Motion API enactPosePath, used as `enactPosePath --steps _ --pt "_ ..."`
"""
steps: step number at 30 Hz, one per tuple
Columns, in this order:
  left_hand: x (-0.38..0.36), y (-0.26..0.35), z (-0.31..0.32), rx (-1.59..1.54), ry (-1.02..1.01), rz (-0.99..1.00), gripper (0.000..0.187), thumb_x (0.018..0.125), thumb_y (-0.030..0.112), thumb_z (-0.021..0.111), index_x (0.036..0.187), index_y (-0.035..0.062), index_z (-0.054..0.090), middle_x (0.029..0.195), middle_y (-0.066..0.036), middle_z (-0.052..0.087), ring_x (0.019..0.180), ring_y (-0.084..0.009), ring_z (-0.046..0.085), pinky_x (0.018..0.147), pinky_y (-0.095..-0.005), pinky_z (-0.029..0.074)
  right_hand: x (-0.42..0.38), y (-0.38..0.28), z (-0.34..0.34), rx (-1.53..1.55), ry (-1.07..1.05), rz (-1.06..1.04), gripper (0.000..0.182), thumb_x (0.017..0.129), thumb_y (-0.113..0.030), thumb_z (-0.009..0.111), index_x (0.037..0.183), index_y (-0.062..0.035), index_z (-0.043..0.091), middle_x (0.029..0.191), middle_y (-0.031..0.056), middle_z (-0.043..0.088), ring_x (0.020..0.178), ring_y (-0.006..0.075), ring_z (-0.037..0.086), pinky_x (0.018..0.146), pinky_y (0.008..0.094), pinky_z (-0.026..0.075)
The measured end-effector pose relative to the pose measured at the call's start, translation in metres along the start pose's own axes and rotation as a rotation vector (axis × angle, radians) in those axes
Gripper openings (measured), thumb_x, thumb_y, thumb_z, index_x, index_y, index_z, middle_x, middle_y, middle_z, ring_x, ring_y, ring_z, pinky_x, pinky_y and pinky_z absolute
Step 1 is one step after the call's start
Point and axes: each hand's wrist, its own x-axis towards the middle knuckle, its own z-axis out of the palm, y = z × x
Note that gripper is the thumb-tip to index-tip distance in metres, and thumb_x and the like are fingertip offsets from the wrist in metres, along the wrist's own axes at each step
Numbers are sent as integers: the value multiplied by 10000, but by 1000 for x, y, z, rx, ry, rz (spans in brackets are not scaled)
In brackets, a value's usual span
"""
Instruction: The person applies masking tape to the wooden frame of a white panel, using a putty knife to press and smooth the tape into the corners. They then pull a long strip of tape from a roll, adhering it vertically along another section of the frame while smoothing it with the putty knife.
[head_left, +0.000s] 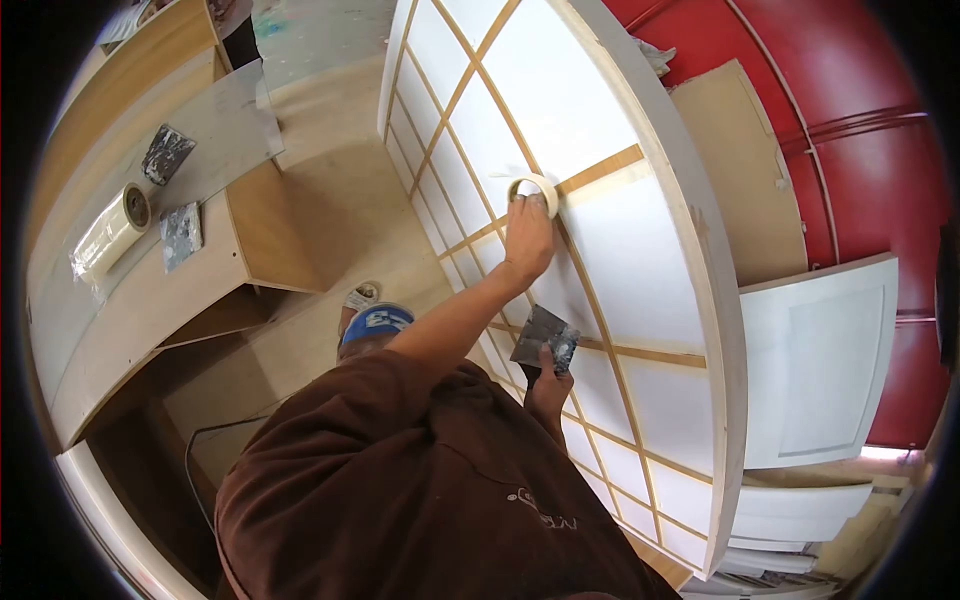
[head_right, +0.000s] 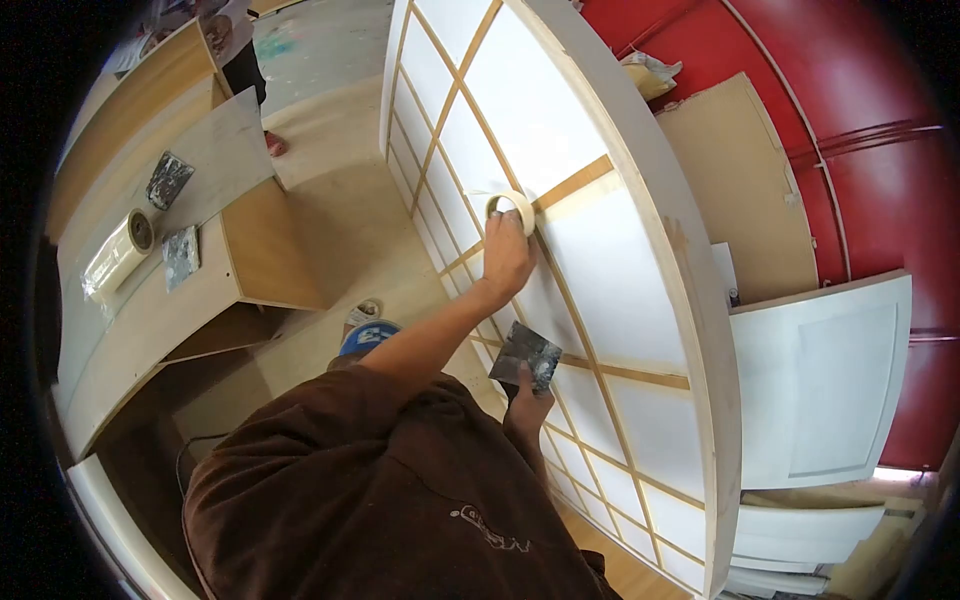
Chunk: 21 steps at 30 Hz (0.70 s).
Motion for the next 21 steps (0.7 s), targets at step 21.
enactPosePath --steps 21 --pt "11 4 -18 48 -16 86 453 770 23 764 1167 -44 557 985 -184 683 961 -365 608 895 -468 453 -15 9 -8 91 -7 32 262 998 -89 676 1181 97 660 1106 162 719 968 248 713 862 395 614"
